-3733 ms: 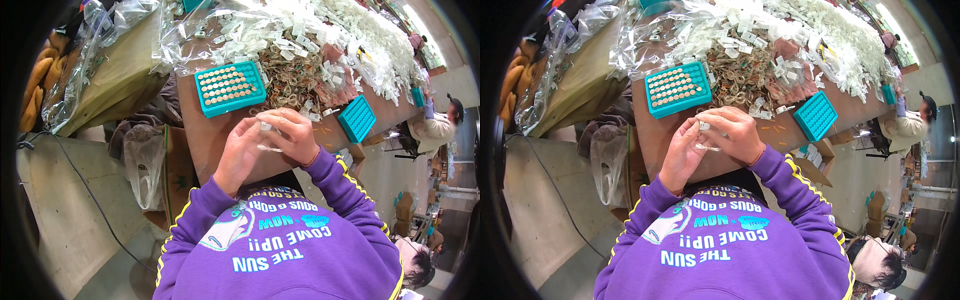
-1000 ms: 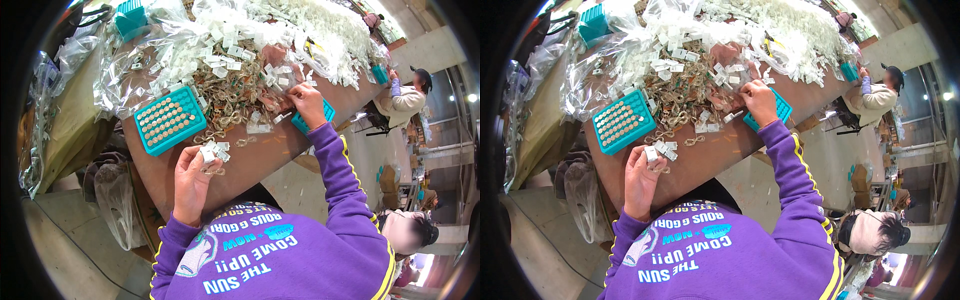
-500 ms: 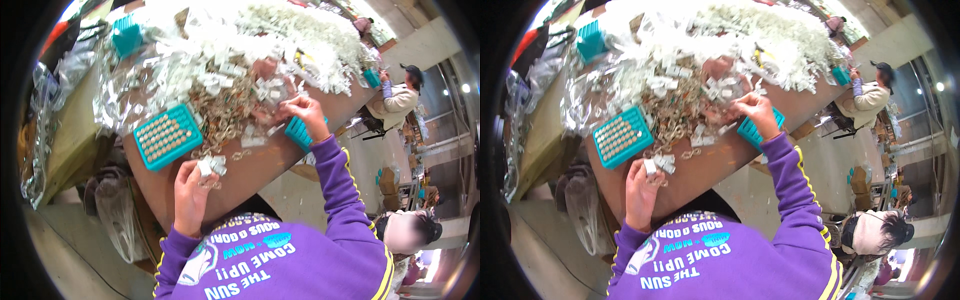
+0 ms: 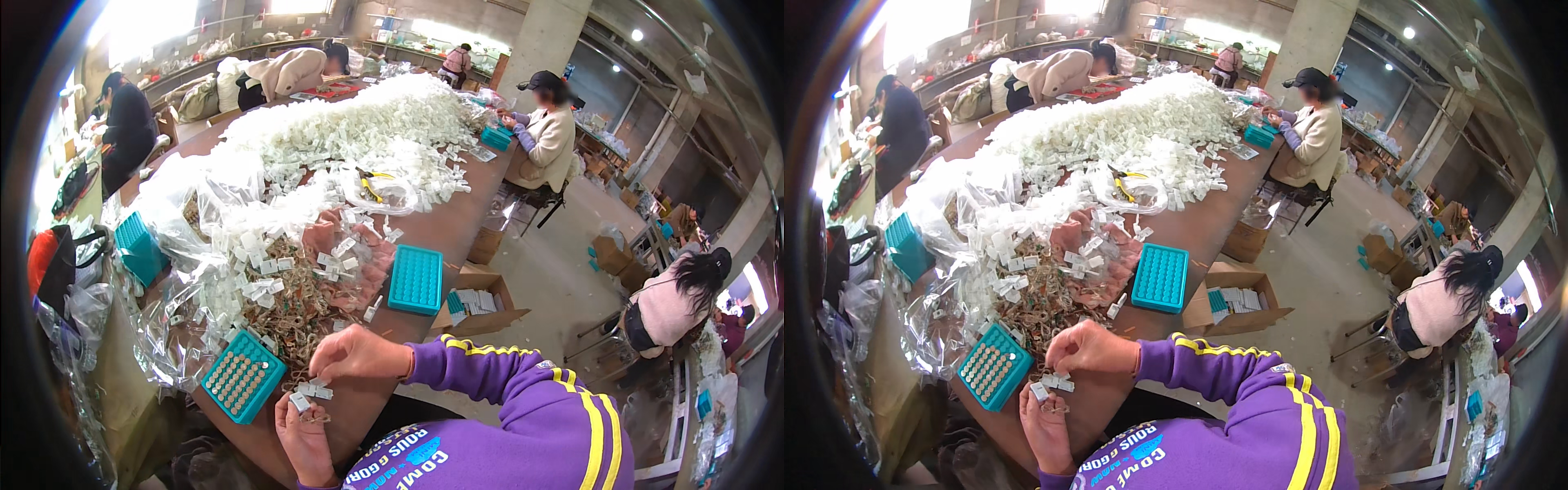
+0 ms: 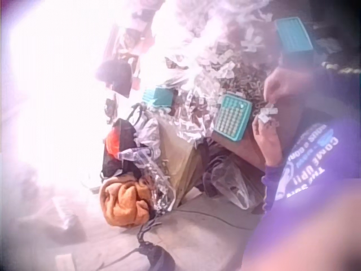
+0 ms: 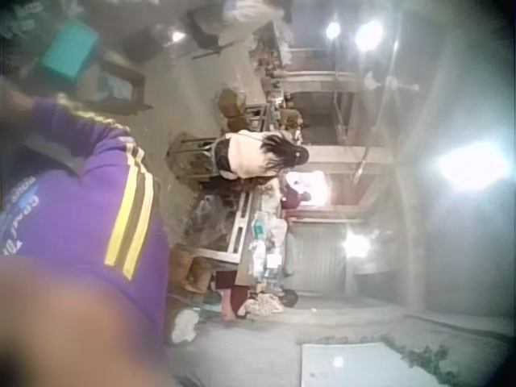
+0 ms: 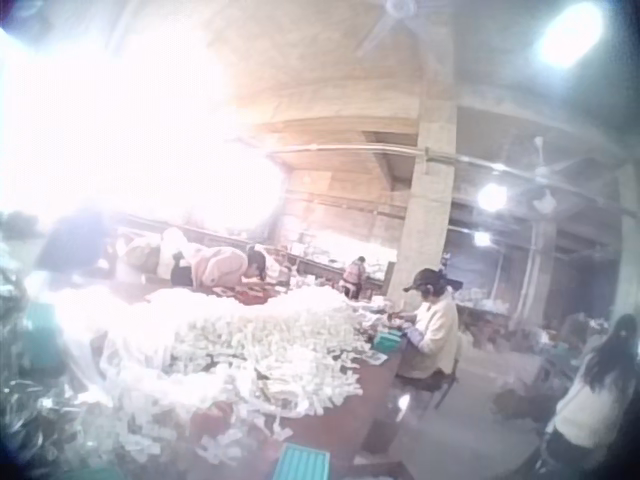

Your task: The person picks small white plastic connectors and clear plastic pieces from a pile on the table, then inserts them into a teal tray with circular indentations. The person repeats this process, handling items one at a time and placing them into the tray.

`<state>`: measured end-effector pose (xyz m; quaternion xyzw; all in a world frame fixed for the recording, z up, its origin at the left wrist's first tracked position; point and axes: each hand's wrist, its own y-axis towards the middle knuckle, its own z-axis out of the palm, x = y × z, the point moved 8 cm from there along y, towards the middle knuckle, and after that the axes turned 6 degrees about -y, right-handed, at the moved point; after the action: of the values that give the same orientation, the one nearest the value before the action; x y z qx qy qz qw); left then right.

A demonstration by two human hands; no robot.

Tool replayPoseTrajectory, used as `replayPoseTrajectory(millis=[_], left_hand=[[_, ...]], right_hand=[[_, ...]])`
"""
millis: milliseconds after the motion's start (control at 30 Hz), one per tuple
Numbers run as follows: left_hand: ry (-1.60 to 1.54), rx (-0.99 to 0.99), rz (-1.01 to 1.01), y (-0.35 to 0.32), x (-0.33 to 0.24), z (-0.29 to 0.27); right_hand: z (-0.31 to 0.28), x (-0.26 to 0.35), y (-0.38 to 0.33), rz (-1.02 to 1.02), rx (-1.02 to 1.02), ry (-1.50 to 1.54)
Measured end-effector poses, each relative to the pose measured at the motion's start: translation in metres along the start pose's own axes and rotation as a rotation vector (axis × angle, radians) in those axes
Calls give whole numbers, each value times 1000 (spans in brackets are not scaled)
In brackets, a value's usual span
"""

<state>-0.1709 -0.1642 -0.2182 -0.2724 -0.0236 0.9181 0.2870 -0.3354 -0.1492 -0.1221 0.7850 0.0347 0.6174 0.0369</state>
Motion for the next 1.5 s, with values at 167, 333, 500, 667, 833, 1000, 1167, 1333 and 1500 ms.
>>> replayPoseTrajectory(millis=[167, 333, 500, 667, 833, 1000, 1167, 1333, 1500], left_hand=[[-14, 15, -3, 2, -1, 2], [-32, 5, -2, 2, 0, 3], [-51, 21, 8, 1, -1, 3], [-21, 47, 12, 4, 0, -3], [5, 105, 21, 4, 0, 0], [25, 48, 32, 2, 0, 1], [34, 105, 22, 2, 1, 2], [84, 126, 36, 3, 0, 0], [65, 85, 32, 3, 1, 1]], right_hand=[[15, 5, 3, -62, 27, -65], [23, 0, 4, -15, 88, -71], [28, 29, 2, -379, 13, -334], [41, 40, -2, -513, 33, -431], [49, 38, -3, -459, 60, -489], [50, 44, -2, -468, 53, -553], [53, 46, 0, -478, 146, -686], [59, 48, 1, -510, 225, -785], [59, 50, 3, -508, 219, -804]])
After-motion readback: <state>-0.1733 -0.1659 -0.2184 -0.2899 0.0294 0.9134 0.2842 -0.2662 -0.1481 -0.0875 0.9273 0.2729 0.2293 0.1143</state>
